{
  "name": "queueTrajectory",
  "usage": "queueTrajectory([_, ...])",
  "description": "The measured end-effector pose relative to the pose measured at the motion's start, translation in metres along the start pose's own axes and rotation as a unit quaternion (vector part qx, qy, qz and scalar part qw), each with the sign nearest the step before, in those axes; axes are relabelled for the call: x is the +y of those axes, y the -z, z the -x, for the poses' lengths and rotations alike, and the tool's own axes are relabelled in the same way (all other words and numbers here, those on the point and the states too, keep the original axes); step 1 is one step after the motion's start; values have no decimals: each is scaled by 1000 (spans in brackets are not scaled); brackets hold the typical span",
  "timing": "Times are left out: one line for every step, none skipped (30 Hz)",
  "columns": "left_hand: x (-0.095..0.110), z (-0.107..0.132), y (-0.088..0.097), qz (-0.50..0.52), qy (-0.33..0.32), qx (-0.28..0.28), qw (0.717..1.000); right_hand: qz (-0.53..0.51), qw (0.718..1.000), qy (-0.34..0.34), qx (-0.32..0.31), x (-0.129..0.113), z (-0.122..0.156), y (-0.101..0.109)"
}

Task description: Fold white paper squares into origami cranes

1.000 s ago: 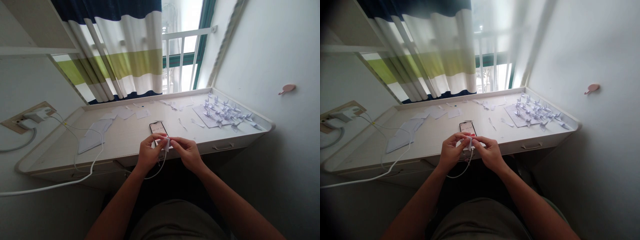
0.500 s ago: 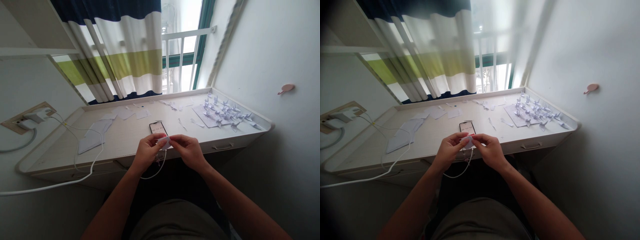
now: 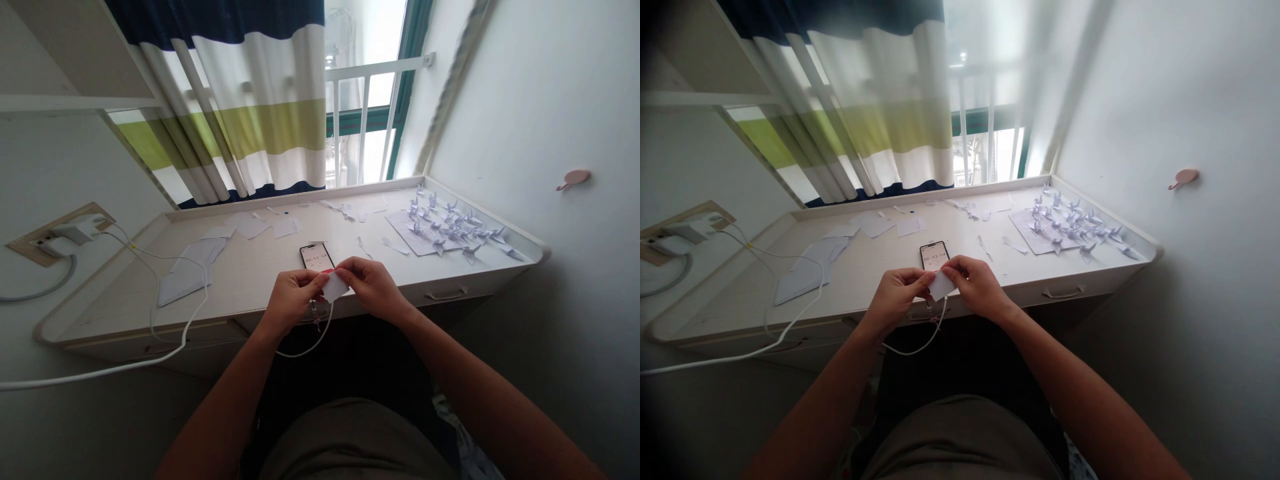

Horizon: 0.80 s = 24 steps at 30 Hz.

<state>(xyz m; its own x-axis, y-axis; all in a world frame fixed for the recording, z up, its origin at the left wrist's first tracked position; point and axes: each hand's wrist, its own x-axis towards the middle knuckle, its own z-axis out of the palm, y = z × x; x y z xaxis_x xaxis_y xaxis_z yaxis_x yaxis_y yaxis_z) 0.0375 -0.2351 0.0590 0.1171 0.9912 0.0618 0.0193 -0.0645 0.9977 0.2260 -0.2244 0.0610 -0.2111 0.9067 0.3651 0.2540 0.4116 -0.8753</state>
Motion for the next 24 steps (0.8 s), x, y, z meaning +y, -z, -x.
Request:
queueTrajectory([-1,-1,0,-15,-13,4,1000,13,1000,-2,10,2,0,-1])
queueTrajectory([-1,-2,0,-29,-25,7,999,19,1000,-6,17,4,-1,-3])
queueTrajectory([-2,-3,-1,-41,-34,9,999,14,1000,-13,22,5,-1,-4])
queueTrajectory([-2,-3,-1,-49,-39,11,998,-1,1000,-20,22,5,-1,-5])
queueTrajectory([-3,-4,-2,-52,-41,17,998,-20,999,-29,17,5,-2,-7])
queueTrajectory([-3,-4,-3,-51,-42,25,998,-38,998,-38,10,4,-2,-8])
queueTrajectory([-3,-4,-3,-46,-42,33,997,-51,998,-48,2,4,-2,-8])
queueTrajectory([-4,-4,-4,-38,-42,40,998,-58,997,-57,-5,2,-1,-9])
queueTrajectory([-4,-4,-4,-28,-40,43,998,-60,996,-65,-12,1,-1,-9])
queueTrajectory([-4,-4,-5,-18,-37,44,998,-57,996,-69,-17,0,-1,-9])
queueTrajectory([-4,-4,-5,-8,-32,42,999,-48,996,-68,-17,0,-1,-9])
queueTrajectory([-5,-4,-5,3,-24,36,999,-34,997,-64,-11,0,-1,-9])
queueTrajectory([-5,-4,-5,15,-14,27,999,-19,998,-57,-5,0,-1,-8])
queueTrajectory([-5,-4,-5,27,-5,17,999,-3,999,-50,-1,1,-2,-8])
queueTrajectory([-5,-5,-5,38,1,6,999,10,999,-42,1,2,-2,-8])
queueTrajectory([-5,-5,-5,47,4,0,999,18,999,-37,1,3,-3,-8])
queueTrajectory([-5,-6,-5,52,2,-2,999,18,999,-35,-2,3,-3,-8])
queueTrajectory([-6,-6,-5,53,-4,0,999,11,999,-35,-7,4,-4,-8])
queueTrajectory([-6,-6,-6,49,-12,4,999,-3,999,-38,-12,5,-4,-9])
queueTrajectory([-7,-7,-6,44,-20,8,999,-20,999,-41,-15,5,-4,-10])
queueTrajectory([-7,-7,-6,40,-27,11,999,-37,998,-45,-17,5,-5,-10])
queueTrajectory([-8,-7,-7,37,-32,14,999,-52,997,-48,-18,4,-5,-11])
queueTrajectory([-8,-8,-7,38,-34,13,999,-64,997,-51,-18,4,-5,-11])
queueTrajectory([-8,-8,-8,41,-34,11,999,-68,996,-52,-17,3,-5,-12])
